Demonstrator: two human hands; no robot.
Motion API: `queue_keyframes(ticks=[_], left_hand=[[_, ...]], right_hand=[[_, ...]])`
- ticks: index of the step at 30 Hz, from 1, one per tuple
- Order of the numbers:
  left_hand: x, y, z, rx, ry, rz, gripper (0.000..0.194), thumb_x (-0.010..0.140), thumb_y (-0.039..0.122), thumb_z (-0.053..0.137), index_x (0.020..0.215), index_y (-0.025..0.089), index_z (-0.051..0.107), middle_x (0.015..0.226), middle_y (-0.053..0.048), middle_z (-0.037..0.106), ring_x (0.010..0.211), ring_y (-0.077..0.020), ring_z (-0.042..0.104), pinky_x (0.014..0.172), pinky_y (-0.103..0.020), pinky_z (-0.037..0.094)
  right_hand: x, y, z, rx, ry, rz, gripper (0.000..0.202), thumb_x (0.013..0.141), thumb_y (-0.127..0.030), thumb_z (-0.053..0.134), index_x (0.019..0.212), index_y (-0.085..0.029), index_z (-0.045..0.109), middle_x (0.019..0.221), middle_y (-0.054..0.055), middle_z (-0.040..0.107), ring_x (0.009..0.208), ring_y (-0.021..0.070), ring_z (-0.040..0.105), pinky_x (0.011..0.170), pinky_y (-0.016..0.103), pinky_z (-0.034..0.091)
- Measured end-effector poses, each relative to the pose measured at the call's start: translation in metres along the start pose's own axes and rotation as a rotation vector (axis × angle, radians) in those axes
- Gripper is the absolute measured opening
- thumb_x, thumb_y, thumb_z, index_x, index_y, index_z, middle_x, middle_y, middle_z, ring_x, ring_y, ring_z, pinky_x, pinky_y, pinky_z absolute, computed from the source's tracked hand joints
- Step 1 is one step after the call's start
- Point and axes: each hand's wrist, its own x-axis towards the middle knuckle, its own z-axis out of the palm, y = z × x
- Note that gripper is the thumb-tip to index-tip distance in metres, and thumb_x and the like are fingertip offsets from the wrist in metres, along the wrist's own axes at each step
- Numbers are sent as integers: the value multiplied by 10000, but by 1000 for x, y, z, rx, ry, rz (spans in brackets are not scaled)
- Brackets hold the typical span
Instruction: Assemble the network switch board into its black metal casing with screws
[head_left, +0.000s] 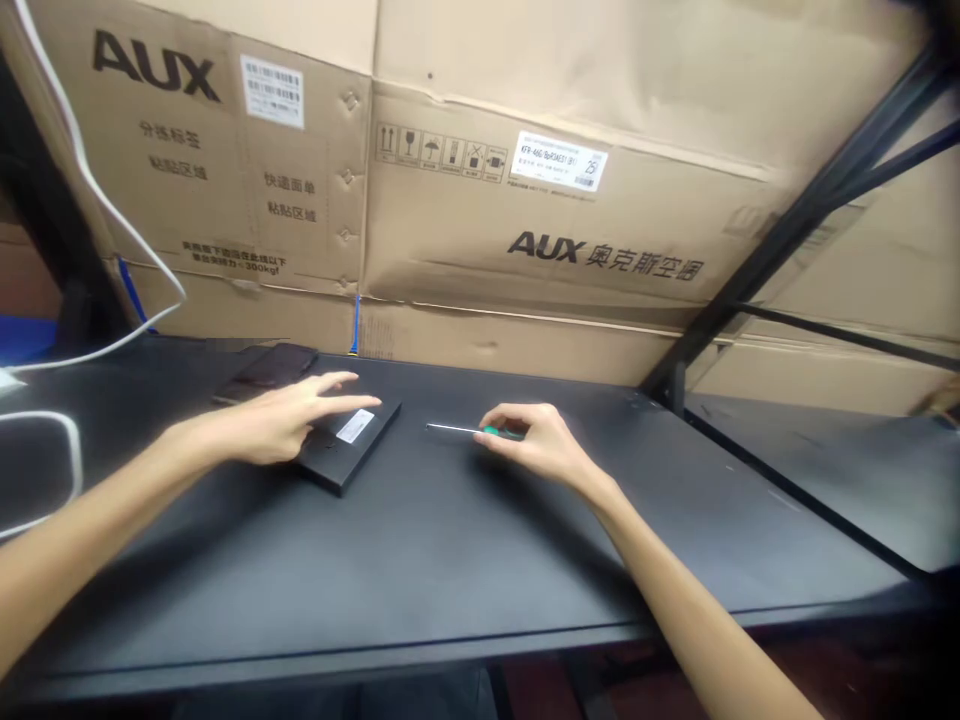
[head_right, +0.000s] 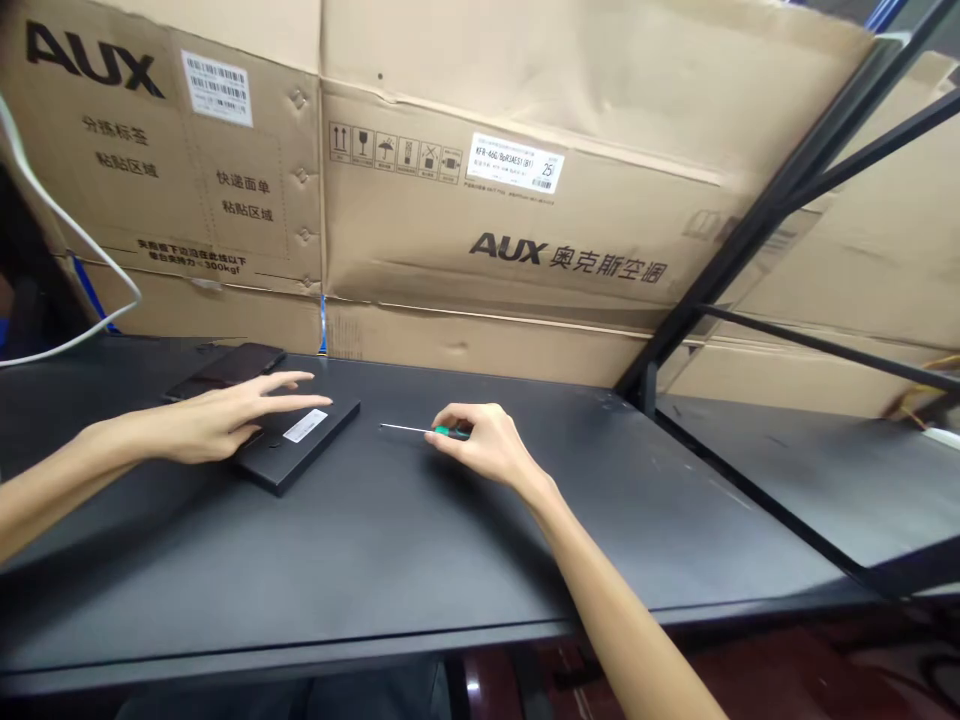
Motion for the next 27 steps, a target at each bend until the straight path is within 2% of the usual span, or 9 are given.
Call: queue_keyframes(ticks=[2,4,9,12,15,18,21,25,27], left_hand=[[-1,0,2,-105,-97,108,850,676,-30,405,1406,403,406,1587,48,141,1421,-290,243,1120,-432,311],[0,6,6,-170,-167,178,885,612,-58,388,1358,410,475,1582,82,96,1433,-294,176,1137,-460,255],[4,25,11,-126,-174,210,943,534,-59,385,1362,383,470,1575,69,90,1444,-287,70,1148,-558,142],[4,30,8,-77,-171,230,900,539,-36,419,1367,315,463,1569,34,189,1452,-257,75,1170,-546,68],[2,30,8,-85,-150,142,817,619,56,514,1405,255,415,1544,-33,277,1445,-298,103,1164,-557,118],[1,25,15,-113,-110,10,759,680,176,586,1415,249,410,1538,-67,283,1429,-359,113,1122,-569,248],[2,20,21,-125,-93,-36,740,722,223,587,1434,259,385,1535,-73,284,1422,-368,152,1097,-558,303],[4,21,21,-160,-88,6,755,729,222,589,1448,252,361,1539,-70,271,1429,-344,145,1127,-554,239],[6,25,19,-219,-49,17,731,752,279,602,1443,239,370,1532,-69,296,1429,-319,184,1147,-537,200]], right_hand=[[0,1,0,-42,4,-5,195,768,-394,634,769,-210,697,740,9,681,693,160,604,653,271,443],[1,1,0,-67,12,-12,187,770,-385,629,770,-212,700,750,12,687,704,166,609,660,278,444],[1,0,0,-36,10,-5,200,776,-398,625,756,-210,692,756,10,688,714,167,610,681,279,451],[1,1,1,-31,5,6,203,773,-402,628,754,-209,689,754,9,686,710,164,606,679,276,450],[2,2,1,-26,8,-6,211,777,-407,624,759,-207,689,752,14,682,704,164,603,671,275,451],[2,0,1,7,26,-2,213,774,-403,632,747,-198,685,742,19,678,697,166,599,665,278,456],[1,-7,1,122,29,14,245,764,-420,644,743,-178,676,728,30,666,652,160,591,621,275,468],[-1,-15,4,314,-60,35,298,757,-461,652,773,-163,667,677,21,626,522,122,543,514,257,460],[-1,-18,7,369,-115,42,294,756,-455,659,774,-162,664,655,11,614,500,111,532,498,248,455]])
